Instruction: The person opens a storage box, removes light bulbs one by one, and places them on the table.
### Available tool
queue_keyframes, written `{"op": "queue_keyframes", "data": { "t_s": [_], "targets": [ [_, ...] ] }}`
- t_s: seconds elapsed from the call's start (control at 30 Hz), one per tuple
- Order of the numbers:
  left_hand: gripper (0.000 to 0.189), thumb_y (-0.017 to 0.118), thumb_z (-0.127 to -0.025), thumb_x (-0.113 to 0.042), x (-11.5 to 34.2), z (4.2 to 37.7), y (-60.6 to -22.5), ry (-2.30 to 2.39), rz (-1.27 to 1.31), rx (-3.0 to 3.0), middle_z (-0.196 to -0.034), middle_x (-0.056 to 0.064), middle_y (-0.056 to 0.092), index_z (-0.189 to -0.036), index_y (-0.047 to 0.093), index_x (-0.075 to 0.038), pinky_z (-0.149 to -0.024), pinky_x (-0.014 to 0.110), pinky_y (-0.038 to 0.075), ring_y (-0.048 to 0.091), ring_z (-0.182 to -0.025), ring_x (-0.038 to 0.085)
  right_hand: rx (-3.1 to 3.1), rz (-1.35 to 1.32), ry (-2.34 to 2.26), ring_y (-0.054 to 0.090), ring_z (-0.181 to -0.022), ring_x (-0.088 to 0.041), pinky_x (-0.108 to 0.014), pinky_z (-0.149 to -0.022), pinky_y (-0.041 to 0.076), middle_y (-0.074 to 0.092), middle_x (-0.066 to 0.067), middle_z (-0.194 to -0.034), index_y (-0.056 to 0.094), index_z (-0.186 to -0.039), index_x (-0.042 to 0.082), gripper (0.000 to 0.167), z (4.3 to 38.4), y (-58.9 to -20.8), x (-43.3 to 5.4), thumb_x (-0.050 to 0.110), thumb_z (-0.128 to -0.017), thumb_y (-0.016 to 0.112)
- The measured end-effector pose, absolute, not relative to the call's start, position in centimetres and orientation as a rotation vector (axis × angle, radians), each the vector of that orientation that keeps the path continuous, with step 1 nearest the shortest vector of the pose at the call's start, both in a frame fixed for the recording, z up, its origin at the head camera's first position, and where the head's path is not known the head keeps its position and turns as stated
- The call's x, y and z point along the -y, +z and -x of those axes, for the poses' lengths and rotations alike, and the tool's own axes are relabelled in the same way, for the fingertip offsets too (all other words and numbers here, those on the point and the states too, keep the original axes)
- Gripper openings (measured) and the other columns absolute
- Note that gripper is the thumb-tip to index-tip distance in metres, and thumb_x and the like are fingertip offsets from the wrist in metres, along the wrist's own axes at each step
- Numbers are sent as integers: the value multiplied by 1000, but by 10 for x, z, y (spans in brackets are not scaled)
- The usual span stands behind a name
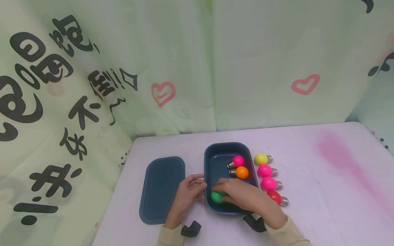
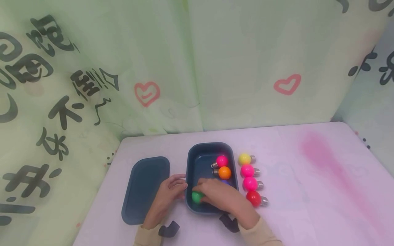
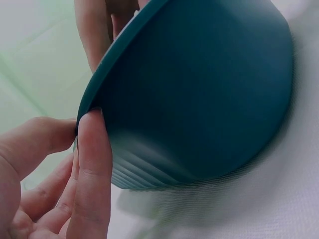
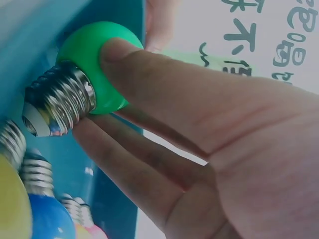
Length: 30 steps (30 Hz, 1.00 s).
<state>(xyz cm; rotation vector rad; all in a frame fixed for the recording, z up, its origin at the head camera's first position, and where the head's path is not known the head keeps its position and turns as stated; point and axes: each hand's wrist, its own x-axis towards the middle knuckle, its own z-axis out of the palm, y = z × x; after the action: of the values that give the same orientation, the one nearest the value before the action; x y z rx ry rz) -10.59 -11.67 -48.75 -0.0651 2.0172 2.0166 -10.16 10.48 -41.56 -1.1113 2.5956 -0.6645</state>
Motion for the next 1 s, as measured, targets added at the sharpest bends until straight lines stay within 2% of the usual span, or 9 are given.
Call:
{"op": "queue_keyframes", "data": {
  "t_s": [0.37,1.0],
  "targets": [
    [43,72,-92,-21,117,105,-487,2012,58,-2028,-107,10,66,-130,60,-4,-68,26,59,65,-82,14,-2649,1122,-673,65,-104,-18,-31,-85,58,67,-1,-112,71,-121,12,39,102,-399,-121,14,-83,80],
    [45,75,-89,-20,117,107,-490,2026,75,-2009,-102,6,67,-128,61,-4,-68,27,59,65,-84,14,-2749,1174,-608,62,-117,-27,-40,-92,56,67,-5,-123,69,-122,10,41,114,-378,-154,12,-83,80]
  ]
}}
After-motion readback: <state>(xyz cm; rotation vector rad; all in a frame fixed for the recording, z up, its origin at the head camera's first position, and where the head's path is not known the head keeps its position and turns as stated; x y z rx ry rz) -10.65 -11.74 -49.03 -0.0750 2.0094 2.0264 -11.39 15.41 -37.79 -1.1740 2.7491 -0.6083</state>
